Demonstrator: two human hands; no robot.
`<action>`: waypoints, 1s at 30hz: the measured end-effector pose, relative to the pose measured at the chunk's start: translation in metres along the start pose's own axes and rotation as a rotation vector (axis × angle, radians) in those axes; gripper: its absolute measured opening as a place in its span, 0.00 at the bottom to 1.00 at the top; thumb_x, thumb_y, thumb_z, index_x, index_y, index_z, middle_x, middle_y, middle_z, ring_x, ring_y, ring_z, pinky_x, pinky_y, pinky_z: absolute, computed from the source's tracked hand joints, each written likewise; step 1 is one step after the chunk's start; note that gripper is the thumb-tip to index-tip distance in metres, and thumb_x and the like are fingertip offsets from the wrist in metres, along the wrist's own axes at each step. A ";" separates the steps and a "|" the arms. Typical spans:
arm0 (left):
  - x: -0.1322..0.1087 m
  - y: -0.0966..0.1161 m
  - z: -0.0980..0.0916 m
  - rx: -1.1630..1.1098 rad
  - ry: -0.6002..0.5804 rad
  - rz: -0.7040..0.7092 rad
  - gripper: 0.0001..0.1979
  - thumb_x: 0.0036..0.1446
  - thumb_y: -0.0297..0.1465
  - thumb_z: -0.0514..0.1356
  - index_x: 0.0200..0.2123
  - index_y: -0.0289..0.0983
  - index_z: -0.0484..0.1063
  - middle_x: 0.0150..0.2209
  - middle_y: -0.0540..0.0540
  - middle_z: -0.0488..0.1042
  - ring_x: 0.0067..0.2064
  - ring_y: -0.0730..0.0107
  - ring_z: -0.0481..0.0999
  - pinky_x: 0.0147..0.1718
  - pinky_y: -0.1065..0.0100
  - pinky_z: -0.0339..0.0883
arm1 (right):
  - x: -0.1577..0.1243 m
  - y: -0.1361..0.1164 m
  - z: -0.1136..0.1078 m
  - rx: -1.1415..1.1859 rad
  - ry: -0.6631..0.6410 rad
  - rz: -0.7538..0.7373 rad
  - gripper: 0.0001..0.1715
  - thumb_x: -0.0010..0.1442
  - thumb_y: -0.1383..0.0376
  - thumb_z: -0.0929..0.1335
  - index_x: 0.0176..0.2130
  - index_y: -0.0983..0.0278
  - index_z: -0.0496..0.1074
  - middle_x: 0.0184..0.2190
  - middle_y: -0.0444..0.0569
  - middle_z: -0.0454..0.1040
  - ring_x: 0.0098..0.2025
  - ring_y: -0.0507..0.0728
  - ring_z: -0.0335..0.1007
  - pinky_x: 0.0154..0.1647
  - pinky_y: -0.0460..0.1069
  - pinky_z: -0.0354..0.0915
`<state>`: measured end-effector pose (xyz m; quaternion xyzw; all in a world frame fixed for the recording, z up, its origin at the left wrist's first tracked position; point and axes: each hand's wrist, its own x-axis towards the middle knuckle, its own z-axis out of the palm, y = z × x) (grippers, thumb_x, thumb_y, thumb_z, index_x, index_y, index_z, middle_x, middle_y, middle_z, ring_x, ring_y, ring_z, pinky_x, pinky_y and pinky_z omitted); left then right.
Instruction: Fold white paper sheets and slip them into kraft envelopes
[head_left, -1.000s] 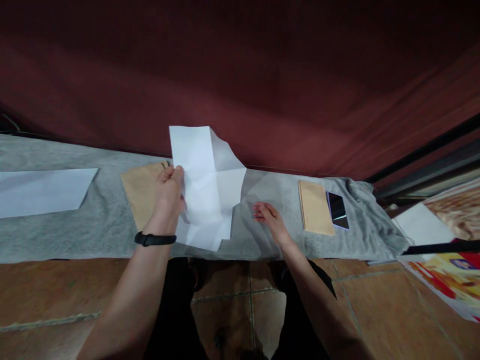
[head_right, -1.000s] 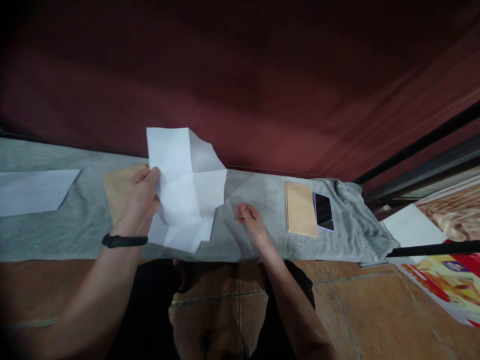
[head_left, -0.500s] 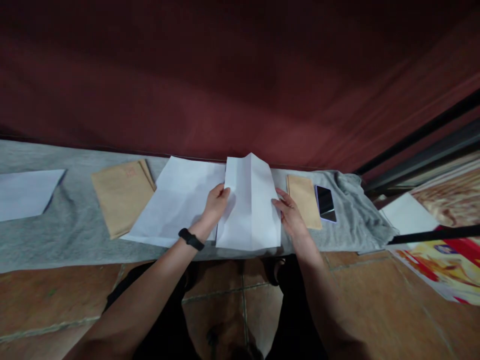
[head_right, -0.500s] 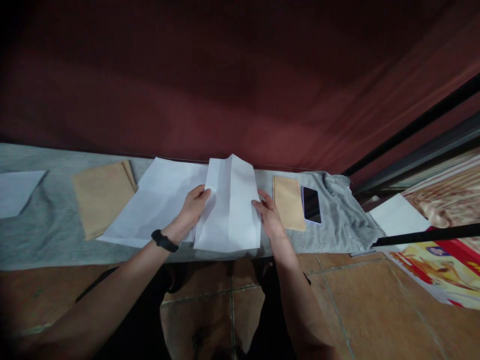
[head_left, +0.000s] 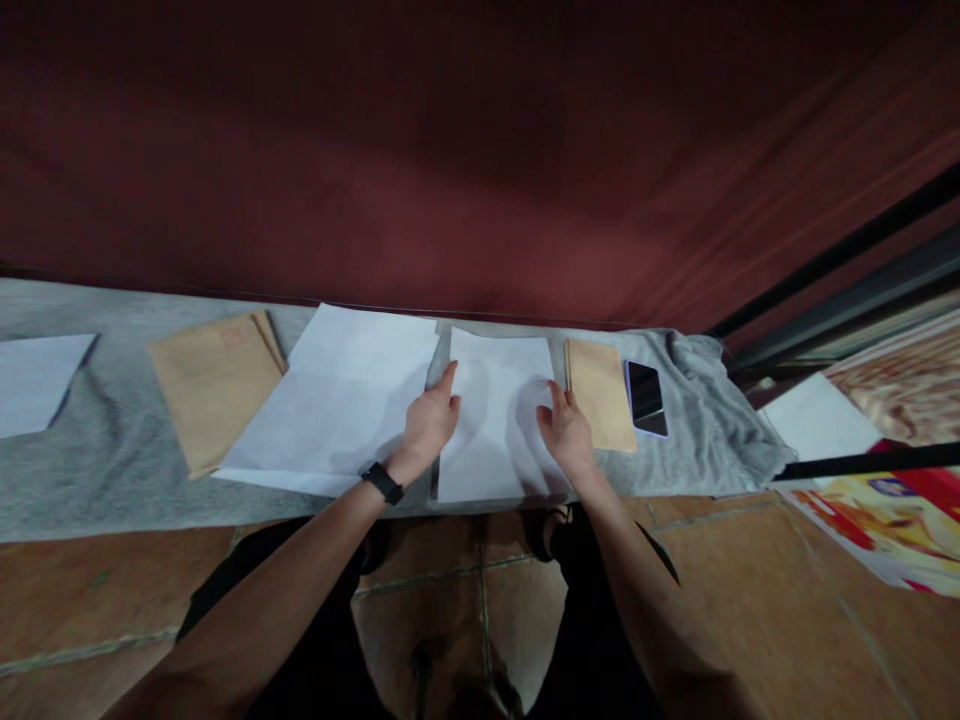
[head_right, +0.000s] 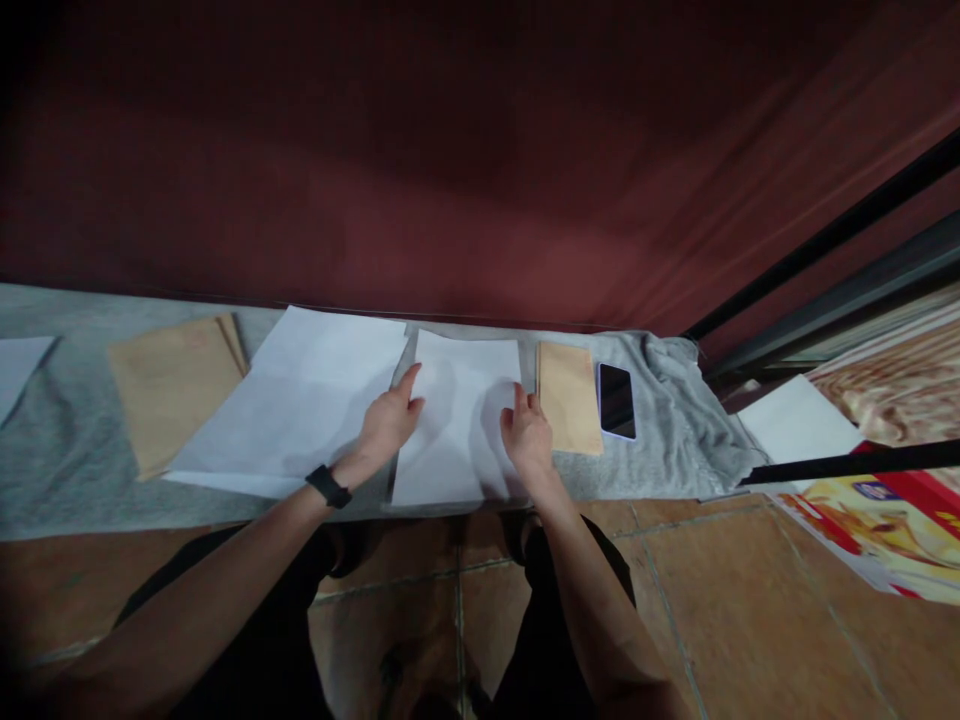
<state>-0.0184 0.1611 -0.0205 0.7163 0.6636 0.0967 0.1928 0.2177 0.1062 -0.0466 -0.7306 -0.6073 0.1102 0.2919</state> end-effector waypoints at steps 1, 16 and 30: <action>-0.001 0.000 0.000 0.028 0.000 0.015 0.32 0.68 0.31 0.52 0.73 0.40 0.54 0.46 0.37 0.82 0.45 0.51 0.83 0.46 0.58 0.73 | -0.001 -0.001 0.000 -0.063 -0.007 -0.021 0.31 0.65 0.65 0.64 0.66 0.64 0.66 0.57 0.63 0.74 0.56 0.69 0.72 0.58 0.62 0.67; -0.013 0.001 0.044 0.091 0.204 0.523 0.27 0.72 0.36 0.47 0.68 0.30 0.63 0.72 0.33 0.61 0.74 0.50 0.57 0.70 0.49 0.56 | -0.025 -0.041 0.046 -0.199 -0.235 -0.389 0.31 0.74 0.66 0.57 0.72 0.70 0.59 0.74 0.58 0.58 0.76 0.62 0.51 0.76 0.63 0.49; -0.021 -0.002 0.051 0.160 0.221 0.396 0.40 0.71 0.49 0.45 0.72 0.22 0.54 0.74 0.27 0.54 0.76 0.48 0.51 0.73 0.49 0.48 | -0.020 -0.034 0.047 -0.305 -0.152 -0.341 0.33 0.75 0.60 0.59 0.73 0.69 0.56 0.75 0.58 0.55 0.76 0.64 0.50 0.76 0.62 0.49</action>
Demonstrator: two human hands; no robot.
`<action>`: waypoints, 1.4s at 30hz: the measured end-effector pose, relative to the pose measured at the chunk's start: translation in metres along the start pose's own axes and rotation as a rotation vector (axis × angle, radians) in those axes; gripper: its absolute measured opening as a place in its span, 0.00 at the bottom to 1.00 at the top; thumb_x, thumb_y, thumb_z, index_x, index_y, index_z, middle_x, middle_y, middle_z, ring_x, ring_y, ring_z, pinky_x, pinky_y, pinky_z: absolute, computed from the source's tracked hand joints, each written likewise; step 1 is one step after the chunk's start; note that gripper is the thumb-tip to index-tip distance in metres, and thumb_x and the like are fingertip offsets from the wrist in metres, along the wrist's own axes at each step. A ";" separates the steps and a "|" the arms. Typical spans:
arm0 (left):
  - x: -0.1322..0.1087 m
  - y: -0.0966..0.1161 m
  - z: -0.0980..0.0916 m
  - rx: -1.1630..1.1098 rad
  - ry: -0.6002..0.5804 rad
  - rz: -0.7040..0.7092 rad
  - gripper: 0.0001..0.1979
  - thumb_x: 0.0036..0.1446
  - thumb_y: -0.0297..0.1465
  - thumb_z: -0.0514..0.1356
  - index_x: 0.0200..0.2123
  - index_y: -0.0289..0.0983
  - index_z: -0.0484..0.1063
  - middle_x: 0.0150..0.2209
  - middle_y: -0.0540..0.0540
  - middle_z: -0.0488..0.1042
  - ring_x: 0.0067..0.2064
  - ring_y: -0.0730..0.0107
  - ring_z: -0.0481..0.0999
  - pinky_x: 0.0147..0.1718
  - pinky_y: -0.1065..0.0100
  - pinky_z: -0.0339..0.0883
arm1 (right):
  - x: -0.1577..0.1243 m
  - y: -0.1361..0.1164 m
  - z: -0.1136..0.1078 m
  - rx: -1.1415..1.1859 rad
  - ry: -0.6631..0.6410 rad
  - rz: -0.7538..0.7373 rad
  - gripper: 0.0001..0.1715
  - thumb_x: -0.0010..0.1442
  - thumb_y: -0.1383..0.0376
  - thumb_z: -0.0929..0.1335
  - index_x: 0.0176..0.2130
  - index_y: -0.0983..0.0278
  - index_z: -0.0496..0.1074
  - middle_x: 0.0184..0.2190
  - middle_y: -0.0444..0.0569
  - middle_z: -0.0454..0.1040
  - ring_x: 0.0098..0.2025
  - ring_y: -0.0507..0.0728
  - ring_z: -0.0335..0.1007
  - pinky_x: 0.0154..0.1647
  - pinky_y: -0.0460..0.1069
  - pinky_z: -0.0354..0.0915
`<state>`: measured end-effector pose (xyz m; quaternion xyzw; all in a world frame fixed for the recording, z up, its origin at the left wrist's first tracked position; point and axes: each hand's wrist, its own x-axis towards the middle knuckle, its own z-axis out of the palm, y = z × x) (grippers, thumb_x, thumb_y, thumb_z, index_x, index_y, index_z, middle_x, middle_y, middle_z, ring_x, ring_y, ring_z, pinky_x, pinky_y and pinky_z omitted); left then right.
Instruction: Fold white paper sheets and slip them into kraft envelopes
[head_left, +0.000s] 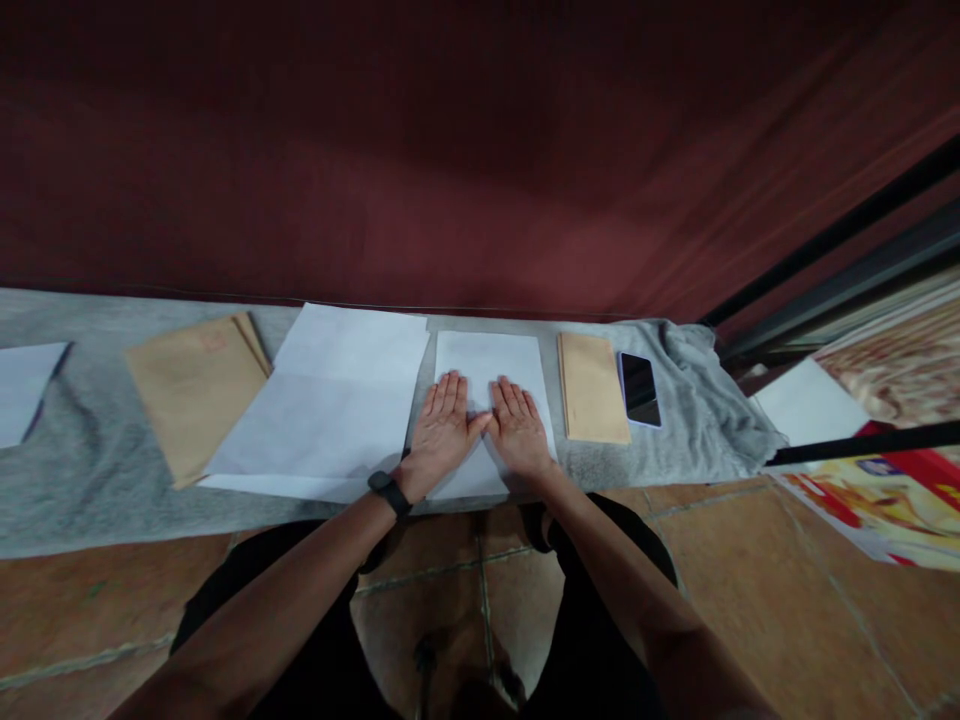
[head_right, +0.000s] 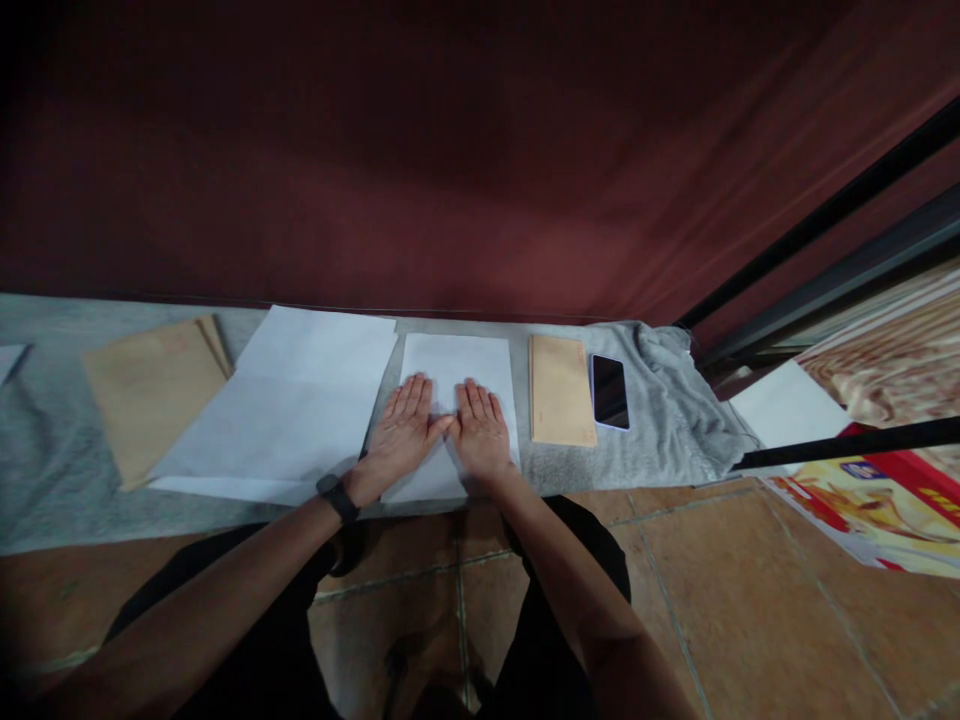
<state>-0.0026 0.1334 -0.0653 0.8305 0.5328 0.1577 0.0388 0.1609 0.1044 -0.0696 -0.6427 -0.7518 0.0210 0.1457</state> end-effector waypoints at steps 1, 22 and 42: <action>-0.001 -0.002 0.000 0.002 0.007 -0.010 0.40 0.71 0.49 0.46 0.72 0.22 0.53 0.74 0.27 0.53 0.76 0.47 0.51 0.73 0.48 0.48 | 0.000 0.003 0.000 -0.005 0.007 0.007 0.34 0.75 0.59 0.59 0.73 0.69 0.56 0.74 0.58 0.55 0.76 0.64 0.50 0.76 0.62 0.49; -0.043 0.023 -0.005 -0.045 -0.055 0.201 0.32 0.70 0.32 0.49 0.72 0.23 0.51 0.74 0.28 0.53 0.77 0.51 0.47 0.73 0.46 0.50 | -0.019 -0.003 -0.012 0.153 -0.021 -0.062 0.33 0.77 0.59 0.53 0.75 0.68 0.52 0.76 0.57 0.52 0.78 0.60 0.45 0.77 0.63 0.48; -0.046 0.003 -0.009 0.011 -0.055 0.111 0.40 0.71 0.49 0.47 0.72 0.22 0.52 0.74 0.27 0.52 0.76 0.47 0.49 0.73 0.48 0.49 | -0.043 0.021 -0.020 0.015 -0.024 -0.058 0.35 0.75 0.57 0.60 0.72 0.75 0.58 0.74 0.63 0.55 0.76 0.65 0.50 0.76 0.62 0.51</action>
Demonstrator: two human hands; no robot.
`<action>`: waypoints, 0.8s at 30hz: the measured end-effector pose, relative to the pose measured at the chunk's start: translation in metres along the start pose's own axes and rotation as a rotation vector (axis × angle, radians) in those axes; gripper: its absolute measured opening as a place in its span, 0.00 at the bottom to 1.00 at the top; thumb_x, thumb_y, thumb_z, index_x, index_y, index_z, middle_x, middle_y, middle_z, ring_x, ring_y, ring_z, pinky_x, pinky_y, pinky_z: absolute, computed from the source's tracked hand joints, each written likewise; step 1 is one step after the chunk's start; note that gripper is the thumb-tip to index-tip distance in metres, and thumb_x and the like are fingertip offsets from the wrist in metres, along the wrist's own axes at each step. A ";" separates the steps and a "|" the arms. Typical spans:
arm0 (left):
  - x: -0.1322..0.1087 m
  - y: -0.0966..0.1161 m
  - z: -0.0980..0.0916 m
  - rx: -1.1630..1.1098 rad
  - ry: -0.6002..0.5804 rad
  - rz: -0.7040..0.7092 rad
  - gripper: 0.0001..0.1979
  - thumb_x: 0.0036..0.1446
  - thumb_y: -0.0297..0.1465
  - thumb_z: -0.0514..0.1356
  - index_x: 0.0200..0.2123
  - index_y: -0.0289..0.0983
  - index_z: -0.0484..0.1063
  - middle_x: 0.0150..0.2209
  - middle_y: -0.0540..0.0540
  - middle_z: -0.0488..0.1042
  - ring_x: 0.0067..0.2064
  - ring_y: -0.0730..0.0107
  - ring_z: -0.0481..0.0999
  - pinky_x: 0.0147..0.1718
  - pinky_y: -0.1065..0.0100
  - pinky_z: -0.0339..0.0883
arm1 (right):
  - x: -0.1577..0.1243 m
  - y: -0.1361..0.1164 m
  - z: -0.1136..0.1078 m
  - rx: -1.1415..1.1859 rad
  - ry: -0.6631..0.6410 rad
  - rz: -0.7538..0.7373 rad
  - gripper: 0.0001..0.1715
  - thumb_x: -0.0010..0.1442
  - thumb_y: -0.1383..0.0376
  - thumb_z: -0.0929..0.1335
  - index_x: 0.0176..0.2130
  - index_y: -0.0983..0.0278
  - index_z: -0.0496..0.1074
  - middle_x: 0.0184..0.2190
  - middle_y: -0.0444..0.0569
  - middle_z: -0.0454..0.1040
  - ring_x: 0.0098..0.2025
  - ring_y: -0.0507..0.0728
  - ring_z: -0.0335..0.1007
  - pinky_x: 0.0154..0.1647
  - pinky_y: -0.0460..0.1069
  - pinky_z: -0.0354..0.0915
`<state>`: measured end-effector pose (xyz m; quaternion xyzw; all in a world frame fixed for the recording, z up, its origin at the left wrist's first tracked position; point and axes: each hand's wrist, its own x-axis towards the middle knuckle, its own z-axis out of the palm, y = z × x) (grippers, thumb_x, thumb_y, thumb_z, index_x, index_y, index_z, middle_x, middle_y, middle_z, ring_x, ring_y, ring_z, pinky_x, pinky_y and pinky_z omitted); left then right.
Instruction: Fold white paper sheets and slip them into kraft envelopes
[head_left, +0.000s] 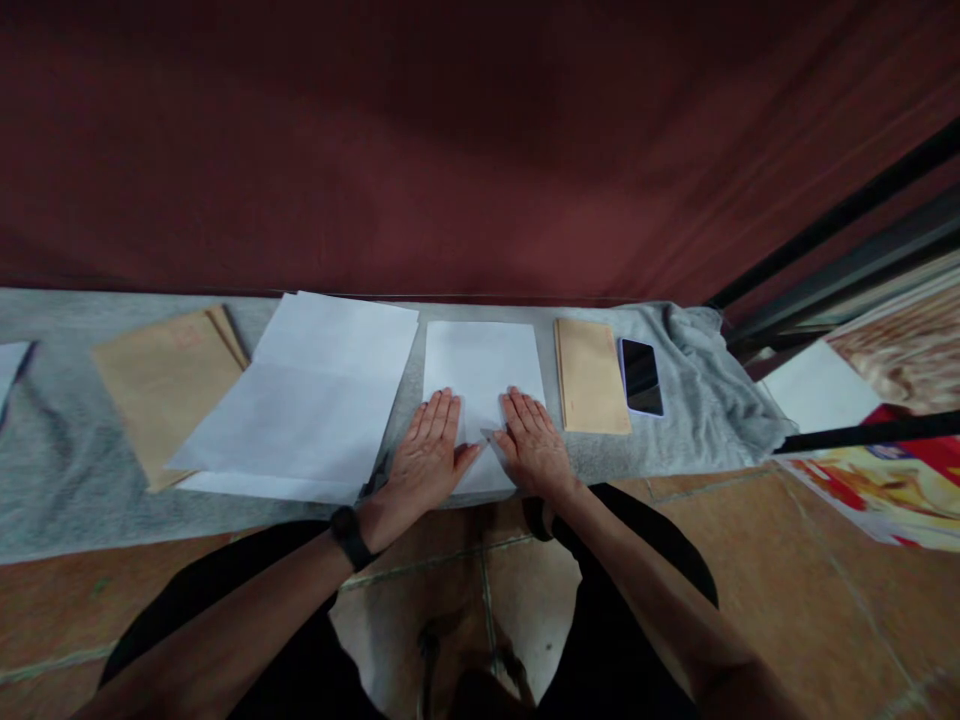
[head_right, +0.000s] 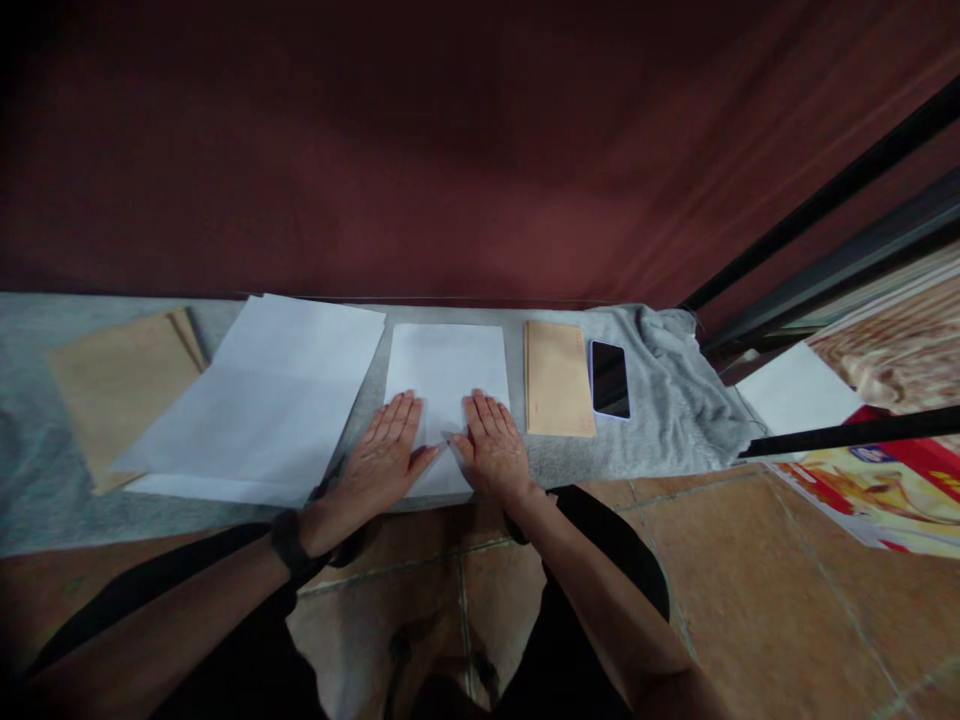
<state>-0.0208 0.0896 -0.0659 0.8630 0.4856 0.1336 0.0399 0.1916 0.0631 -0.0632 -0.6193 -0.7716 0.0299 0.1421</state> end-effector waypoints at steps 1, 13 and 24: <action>-0.001 -0.002 0.000 0.000 0.002 0.000 0.41 0.70 0.49 0.47 0.72 0.22 0.52 0.74 0.27 0.52 0.76 0.47 0.49 0.73 0.48 0.48 | 0.000 0.001 0.000 0.000 0.001 0.005 0.36 0.75 0.56 0.60 0.72 0.74 0.57 0.74 0.63 0.55 0.76 0.65 0.50 0.76 0.62 0.51; 0.007 0.014 -0.009 -0.068 -0.029 0.259 0.33 0.73 0.42 0.48 0.71 0.26 0.55 0.74 0.31 0.55 0.77 0.52 0.48 0.74 0.49 0.45 | 0.009 0.012 -0.004 0.145 -0.013 -0.031 0.34 0.77 0.57 0.56 0.72 0.71 0.59 0.74 0.62 0.56 0.76 0.64 0.50 0.75 0.63 0.54; 0.008 0.033 -0.004 -0.058 -0.151 0.324 0.28 0.73 0.39 0.49 0.66 0.25 0.65 0.68 0.29 0.67 0.72 0.54 0.61 0.73 0.52 0.45 | 0.036 0.002 0.005 0.124 -0.116 -0.068 0.33 0.77 0.56 0.54 0.73 0.67 0.58 0.75 0.57 0.52 0.77 0.62 0.45 0.77 0.64 0.48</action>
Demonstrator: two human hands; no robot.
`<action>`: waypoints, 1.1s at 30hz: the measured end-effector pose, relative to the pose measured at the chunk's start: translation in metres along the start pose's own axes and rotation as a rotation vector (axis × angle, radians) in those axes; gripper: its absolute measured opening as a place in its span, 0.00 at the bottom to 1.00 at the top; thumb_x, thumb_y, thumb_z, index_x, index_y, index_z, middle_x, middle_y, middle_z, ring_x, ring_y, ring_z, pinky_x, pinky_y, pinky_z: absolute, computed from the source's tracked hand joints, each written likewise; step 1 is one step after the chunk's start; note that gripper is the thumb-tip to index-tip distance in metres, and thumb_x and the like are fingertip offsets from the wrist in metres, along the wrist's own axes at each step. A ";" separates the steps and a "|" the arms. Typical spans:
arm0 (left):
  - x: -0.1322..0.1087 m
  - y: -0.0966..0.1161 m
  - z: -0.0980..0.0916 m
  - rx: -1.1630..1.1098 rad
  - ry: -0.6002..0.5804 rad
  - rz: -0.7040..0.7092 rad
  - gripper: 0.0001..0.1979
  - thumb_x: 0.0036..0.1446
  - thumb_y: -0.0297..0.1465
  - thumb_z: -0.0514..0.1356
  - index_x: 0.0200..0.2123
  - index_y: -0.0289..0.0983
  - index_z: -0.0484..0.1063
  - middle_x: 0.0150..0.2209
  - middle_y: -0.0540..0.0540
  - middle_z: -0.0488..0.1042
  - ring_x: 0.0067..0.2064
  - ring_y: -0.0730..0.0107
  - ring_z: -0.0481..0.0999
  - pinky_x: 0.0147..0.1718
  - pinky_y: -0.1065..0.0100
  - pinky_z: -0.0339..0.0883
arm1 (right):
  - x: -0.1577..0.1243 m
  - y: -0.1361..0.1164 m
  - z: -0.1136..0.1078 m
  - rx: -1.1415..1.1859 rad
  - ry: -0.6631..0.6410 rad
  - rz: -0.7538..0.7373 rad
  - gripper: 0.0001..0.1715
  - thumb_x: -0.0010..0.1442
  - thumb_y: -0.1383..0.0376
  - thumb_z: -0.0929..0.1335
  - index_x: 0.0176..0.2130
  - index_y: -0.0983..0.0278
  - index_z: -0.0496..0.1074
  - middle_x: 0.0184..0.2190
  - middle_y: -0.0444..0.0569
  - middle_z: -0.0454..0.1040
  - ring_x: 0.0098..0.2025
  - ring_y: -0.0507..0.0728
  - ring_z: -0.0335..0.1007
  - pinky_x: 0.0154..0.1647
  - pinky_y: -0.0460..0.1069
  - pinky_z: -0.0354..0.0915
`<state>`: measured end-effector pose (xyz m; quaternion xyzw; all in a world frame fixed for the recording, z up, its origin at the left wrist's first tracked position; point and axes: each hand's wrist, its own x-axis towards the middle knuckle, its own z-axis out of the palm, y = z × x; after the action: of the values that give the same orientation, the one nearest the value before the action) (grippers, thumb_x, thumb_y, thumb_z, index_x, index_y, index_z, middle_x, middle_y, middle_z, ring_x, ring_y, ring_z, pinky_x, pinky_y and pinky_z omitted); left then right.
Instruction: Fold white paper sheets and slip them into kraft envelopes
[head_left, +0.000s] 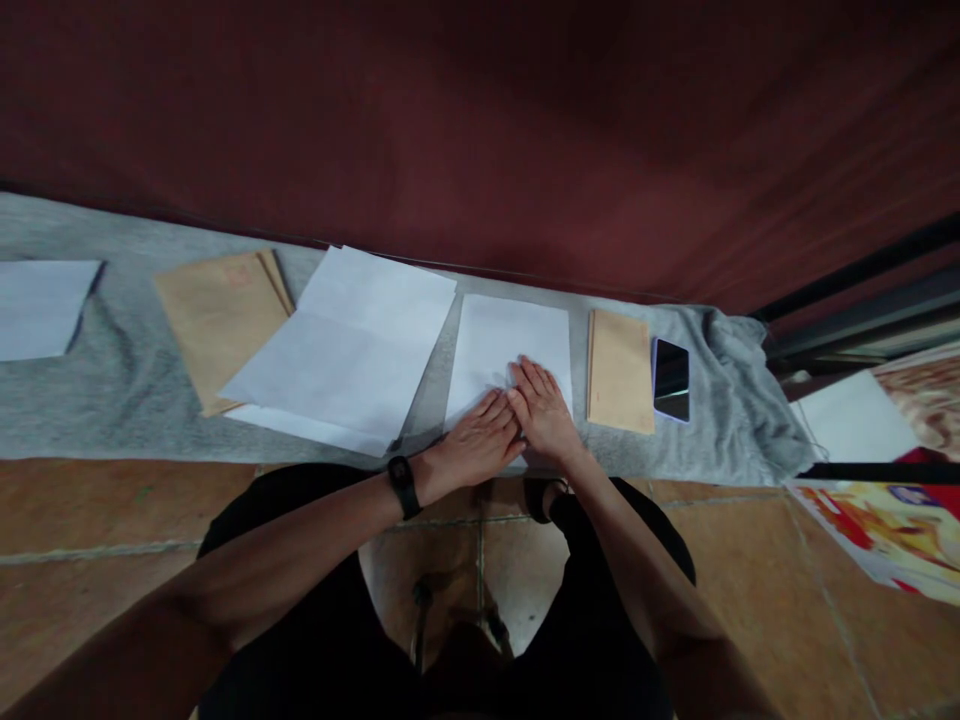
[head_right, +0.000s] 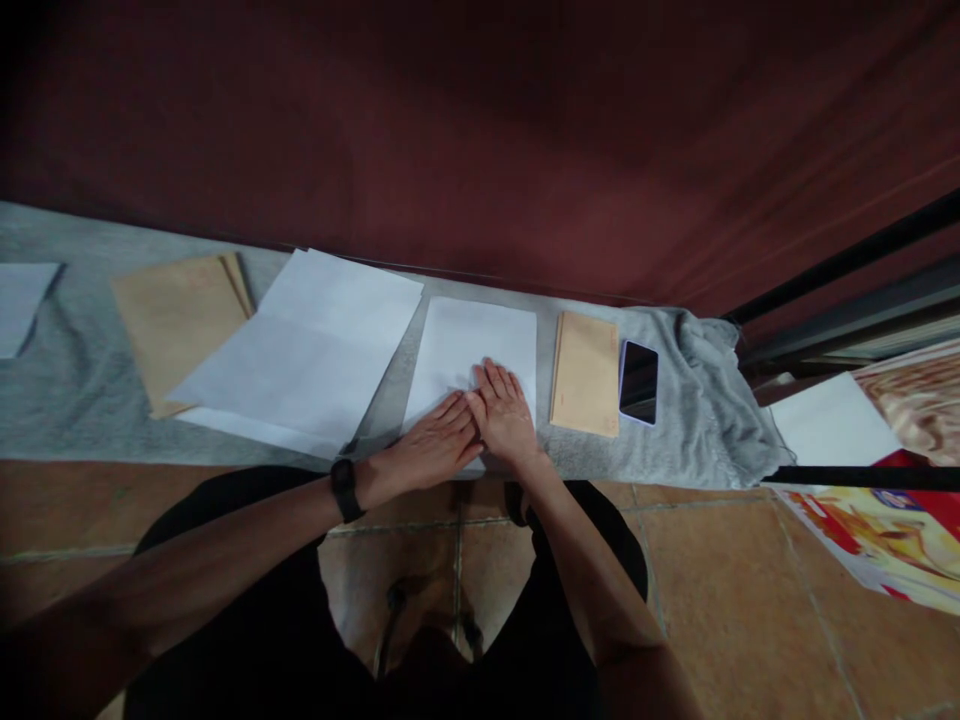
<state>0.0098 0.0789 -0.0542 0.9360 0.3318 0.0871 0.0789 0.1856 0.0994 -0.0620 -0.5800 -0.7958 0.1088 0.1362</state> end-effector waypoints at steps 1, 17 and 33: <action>0.001 -0.001 0.000 0.008 0.005 -0.005 0.28 0.73 0.38 0.48 0.66 0.25 0.64 0.68 0.30 0.66 0.73 0.54 0.61 0.74 0.52 0.44 | 0.001 0.002 0.000 -0.002 0.005 0.003 0.33 0.77 0.56 0.54 0.73 0.67 0.58 0.75 0.57 0.52 0.77 0.62 0.45 0.77 0.64 0.49; 0.045 -0.040 -0.002 -0.018 0.061 -0.253 0.31 0.71 0.34 0.42 0.71 0.23 0.57 0.73 0.31 0.56 0.76 0.54 0.52 0.74 0.50 0.43 | 0.033 0.002 -0.003 -0.083 0.072 0.166 0.33 0.78 0.55 0.51 0.72 0.66 0.61 0.75 0.56 0.54 0.76 0.64 0.49 0.76 0.65 0.48; 0.077 -0.082 -0.002 0.006 0.137 -0.480 0.32 0.71 0.35 0.42 0.73 0.28 0.53 0.76 0.35 0.51 0.77 0.55 0.48 0.74 0.51 0.41 | 0.061 -0.008 0.009 -0.149 0.156 0.300 0.32 0.78 0.56 0.55 0.72 0.67 0.59 0.75 0.61 0.54 0.76 0.66 0.51 0.74 0.65 0.49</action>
<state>0.0190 0.1910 -0.0609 0.8225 0.5494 0.1280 0.0720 0.1583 0.1550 -0.0620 -0.7073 -0.6933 0.0233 0.1363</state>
